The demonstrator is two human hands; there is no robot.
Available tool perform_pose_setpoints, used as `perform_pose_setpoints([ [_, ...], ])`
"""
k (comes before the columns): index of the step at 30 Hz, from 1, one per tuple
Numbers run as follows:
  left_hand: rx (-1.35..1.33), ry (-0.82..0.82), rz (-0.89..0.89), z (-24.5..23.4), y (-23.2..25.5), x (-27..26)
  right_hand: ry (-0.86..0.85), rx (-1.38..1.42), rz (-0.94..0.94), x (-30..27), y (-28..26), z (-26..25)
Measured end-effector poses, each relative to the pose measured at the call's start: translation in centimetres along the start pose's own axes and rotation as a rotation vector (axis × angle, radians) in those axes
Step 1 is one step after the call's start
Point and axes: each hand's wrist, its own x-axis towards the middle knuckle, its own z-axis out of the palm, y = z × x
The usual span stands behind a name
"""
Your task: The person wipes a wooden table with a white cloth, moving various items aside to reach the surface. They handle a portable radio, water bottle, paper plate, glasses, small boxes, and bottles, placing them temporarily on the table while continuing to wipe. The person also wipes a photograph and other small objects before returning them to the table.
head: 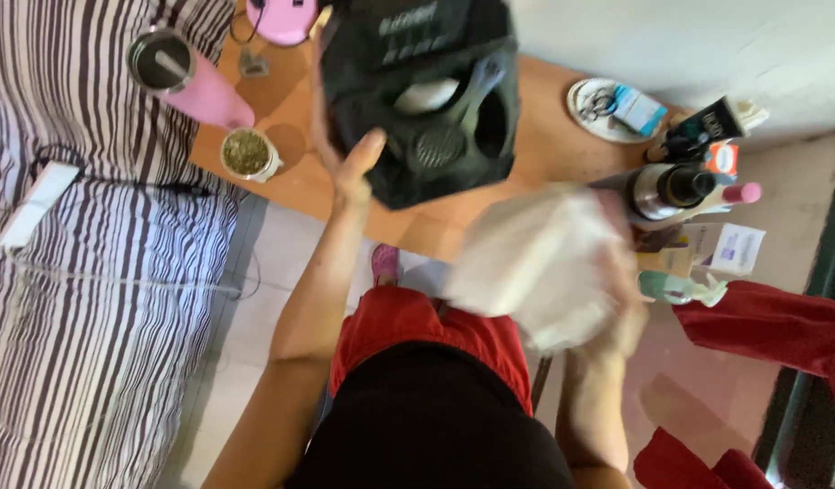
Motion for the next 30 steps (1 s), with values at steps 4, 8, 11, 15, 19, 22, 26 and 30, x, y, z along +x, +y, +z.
perform_pose_setpoints([
  [4, -0.112, -0.048, 0.007, 1.7, 1.1, -1.6, -0.510, -0.401, -0.436, 0.0, 0.2, 2.6],
  [8, 0.071, 0.003, -0.116, 4.1, 3.2, -4.6, -0.982, -1.251, -1.499, -0.4, 4.2, 7.0],
  [11, -0.002, 0.020, -0.049, 2.0, 1.6, -5.1, -0.778, -1.078, -1.939, 0.8, 7.3, 8.2],
  [15, -0.081, 0.041, -0.045, -1.5, 1.8, -5.0, -0.973, -0.642, -1.746, 6.0, 12.9, 0.0],
  [19, -0.031, 0.080, -0.083, -3.6, 3.1, -5.4, -1.069, -0.621, -1.524, 3.0, 3.6, 6.1],
  [22, -0.015, 0.090, -0.188, -4.3, 4.8, -8.2, -1.089, -0.649, -1.138, 1.5, 0.5, 11.3],
  [26, 0.009, 0.092, -0.285, -5.9, 6.3, -9.9, -1.137, -0.240, -0.289, 2.6, 7.1, 11.0],
  [30, 0.046, 0.111, -0.402, -7.2, 8.7, -12.4, -0.663, 0.002, 0.704, 6.6, 15.9, 4.3],
])
